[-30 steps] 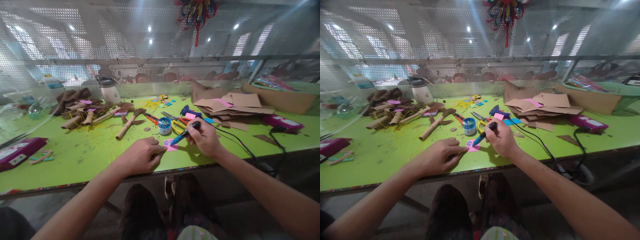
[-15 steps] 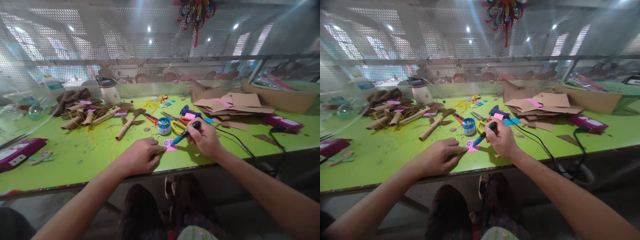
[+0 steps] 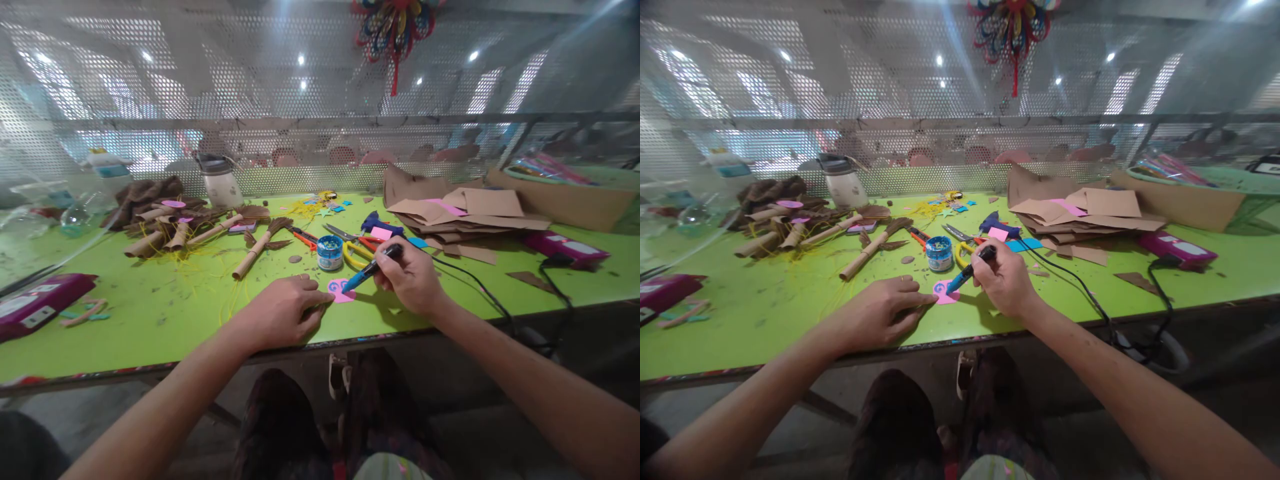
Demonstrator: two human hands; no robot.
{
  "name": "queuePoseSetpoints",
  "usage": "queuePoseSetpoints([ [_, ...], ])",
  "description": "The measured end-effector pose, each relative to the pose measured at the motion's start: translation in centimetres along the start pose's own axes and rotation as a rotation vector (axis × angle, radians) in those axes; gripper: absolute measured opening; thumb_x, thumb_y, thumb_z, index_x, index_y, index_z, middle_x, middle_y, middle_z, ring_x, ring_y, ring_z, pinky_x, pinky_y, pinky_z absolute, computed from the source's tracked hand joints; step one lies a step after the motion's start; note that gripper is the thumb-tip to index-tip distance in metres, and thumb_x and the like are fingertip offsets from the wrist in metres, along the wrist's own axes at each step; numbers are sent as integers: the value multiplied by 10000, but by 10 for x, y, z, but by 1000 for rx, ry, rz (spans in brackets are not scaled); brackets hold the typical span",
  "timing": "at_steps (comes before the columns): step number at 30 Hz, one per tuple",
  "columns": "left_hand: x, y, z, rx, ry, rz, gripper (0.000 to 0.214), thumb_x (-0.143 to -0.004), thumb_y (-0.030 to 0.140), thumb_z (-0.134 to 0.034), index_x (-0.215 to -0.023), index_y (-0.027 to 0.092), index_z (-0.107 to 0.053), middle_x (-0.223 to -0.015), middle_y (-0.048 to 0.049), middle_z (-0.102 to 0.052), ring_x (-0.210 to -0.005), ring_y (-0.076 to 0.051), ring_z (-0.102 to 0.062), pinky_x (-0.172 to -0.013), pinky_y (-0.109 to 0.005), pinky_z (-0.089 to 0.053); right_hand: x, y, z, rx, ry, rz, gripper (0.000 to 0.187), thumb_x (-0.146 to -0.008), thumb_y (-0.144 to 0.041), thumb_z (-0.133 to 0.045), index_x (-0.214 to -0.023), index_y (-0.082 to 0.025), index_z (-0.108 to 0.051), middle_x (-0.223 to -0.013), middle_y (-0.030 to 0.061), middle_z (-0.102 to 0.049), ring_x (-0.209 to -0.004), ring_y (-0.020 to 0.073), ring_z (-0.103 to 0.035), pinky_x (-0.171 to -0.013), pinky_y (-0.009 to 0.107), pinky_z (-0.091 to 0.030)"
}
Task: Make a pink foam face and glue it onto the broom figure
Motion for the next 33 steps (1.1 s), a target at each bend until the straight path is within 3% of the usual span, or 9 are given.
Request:
queuePoseSetpoints([
  [33,1,-1,-1,10,-2,2,324,-925,208,-439,-1118,210,-699,-783,-50,-599,-737,-185,-545,-636,-303,-379,0,-3,-2,-4,-12,12,174,-895,-354,-545,-819,-199,-521,-519,-53,-562,-416,83,-497,-433,200,-395],
])
Point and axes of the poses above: each hand's wrist, its own x-axis away from the middle knuckle, its own z-axis out of the back of the hand, y = z × x, the point moved 10 cm from there along -x, towards the middle knuckle
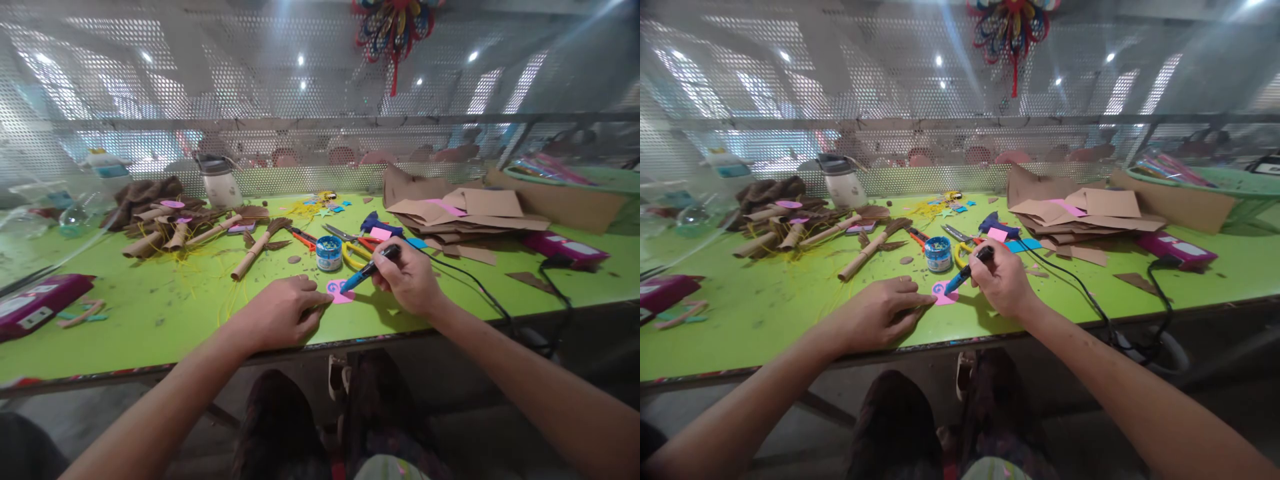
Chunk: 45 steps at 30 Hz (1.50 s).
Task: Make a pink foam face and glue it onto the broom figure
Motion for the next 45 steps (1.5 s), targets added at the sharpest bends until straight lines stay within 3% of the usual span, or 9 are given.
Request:
queuePoseSetpoints([
  [45,1,-1,1,3,10,12,319,-914,206,-460,-1124,223,-701,-788,-42,-601,-744,-182,-553,-644,-302,-377,0,1,3,-22,19,7,154,-897,-324,-550,-812,-198,-526,-510,-57,-566,-403,82,-501,-415,193,-399],
])
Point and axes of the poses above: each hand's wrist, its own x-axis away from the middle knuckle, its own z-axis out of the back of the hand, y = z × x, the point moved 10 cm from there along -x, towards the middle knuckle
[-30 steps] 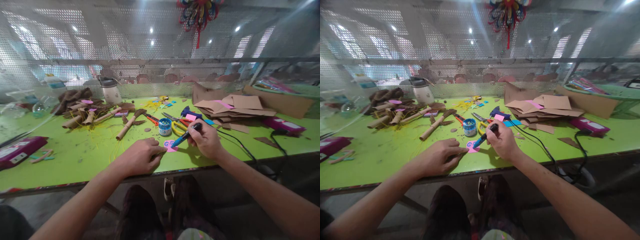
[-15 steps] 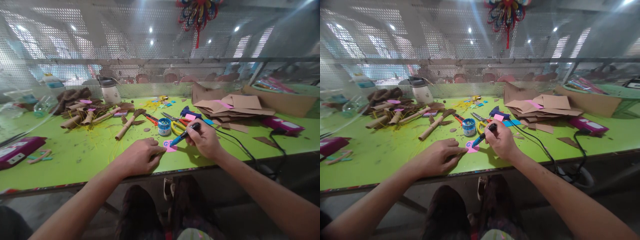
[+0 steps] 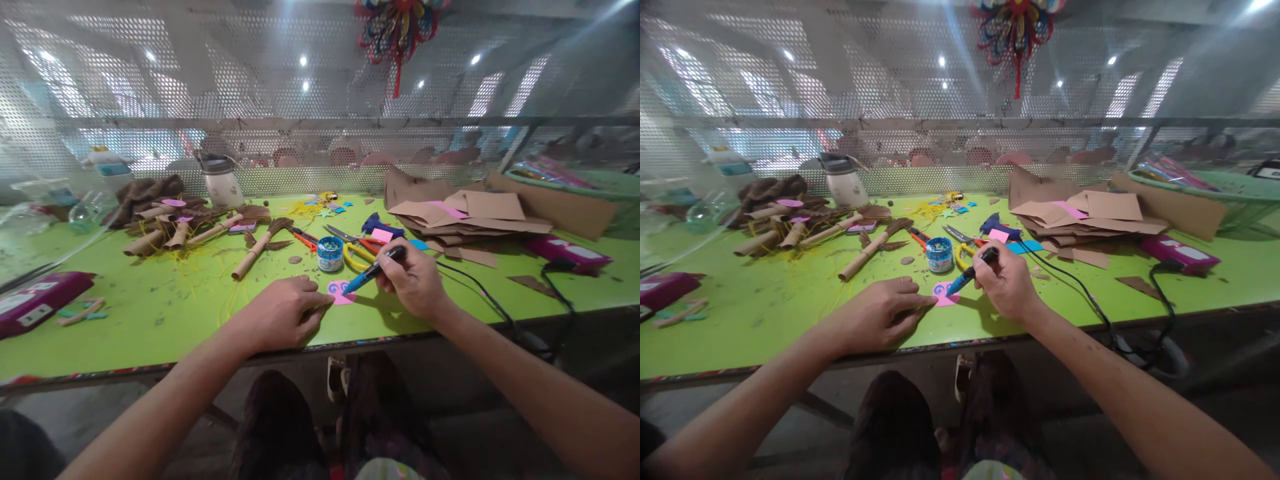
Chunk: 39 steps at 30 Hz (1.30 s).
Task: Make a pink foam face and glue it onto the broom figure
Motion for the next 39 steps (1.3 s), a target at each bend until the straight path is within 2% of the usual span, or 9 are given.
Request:
queuePoseSetpoints([
  [5,0,0,0,-5,1,-6,320,-910,202,-465,-1127,222,-699,-779,-42,-601,-729,-182,-551,-631,-304,-372,0,-1,1,-32,17,4,152,-894,-333,-556,-829,-200,-523,-512,-53,-581,-397,87,-506,-407,193,-407],
  [12,-1,0,-1,8,0,-4,314,-909,202,-466,-1120,216,-699,-791,-46,-605,-747,-185,-560,-644,-304,-386,0,-3,-6,-7,-32,-7,154,-898,-331,-548,-828,-196,-524,-529,-53,-572,-423,83,-515,-435,194,-421],
  [21,0,1,1,-8,-5,-9,318,-912,197,-461,-1120,214,-700,-787,-50,-611,-737,-177,-560,-638,-293,-387,1,1,0,39,1,-21,165,-900,-332,-541,-811,-195,-525,-515,-53,-561,-410,84,-501,-431,201,-403],
  [39,-2,2,2,-7,-3,-4,322,-918,201,-448,-1114,206,-704,-785,-54,-607,-735,-178,-553,-631,-296,-379,1,-1,-5,-7,-37,-18,177,-904,-358,-546,-832,-200,-515,-523,-57,-563,-417,82,-506,-431,196,-404],
])
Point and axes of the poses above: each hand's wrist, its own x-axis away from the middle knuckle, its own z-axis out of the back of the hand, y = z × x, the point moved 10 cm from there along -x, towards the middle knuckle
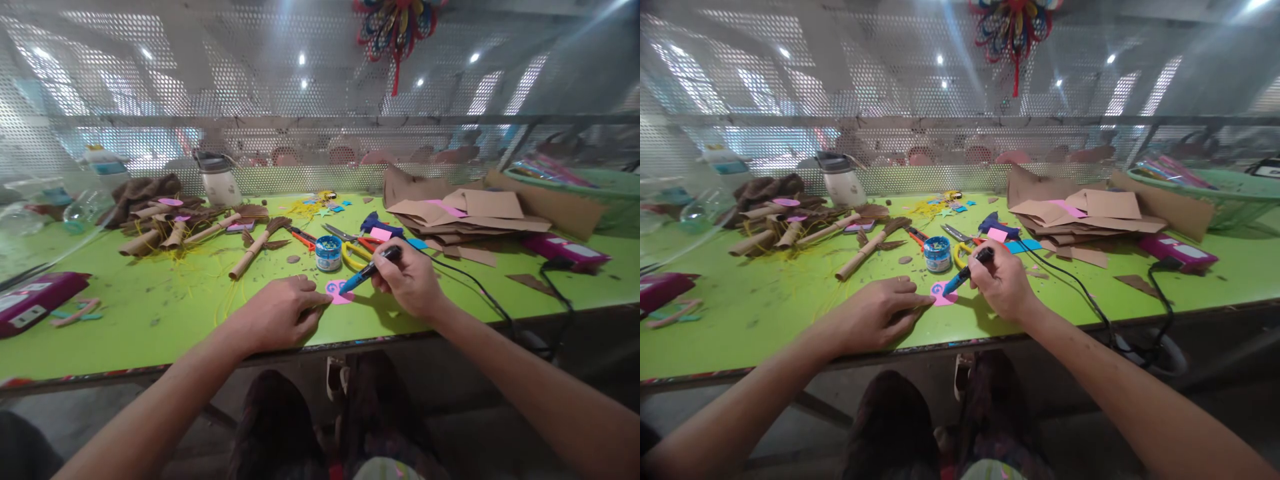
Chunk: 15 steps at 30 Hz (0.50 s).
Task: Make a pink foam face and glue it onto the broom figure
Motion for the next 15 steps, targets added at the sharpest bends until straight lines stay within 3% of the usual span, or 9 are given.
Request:
queuePoseSetpoints([
  [15,0,0,-1,-13,-3,1,326,-905,198,-464,-1129,204,-700,-791,-56,-615,-740,-175,-554,-635,-288,-387,1,-2,0,14,4,17,168,-902,-350,-547,-830,-201,-517,-526,-55,-569,-424,86,-519,-443,200,-418],
])
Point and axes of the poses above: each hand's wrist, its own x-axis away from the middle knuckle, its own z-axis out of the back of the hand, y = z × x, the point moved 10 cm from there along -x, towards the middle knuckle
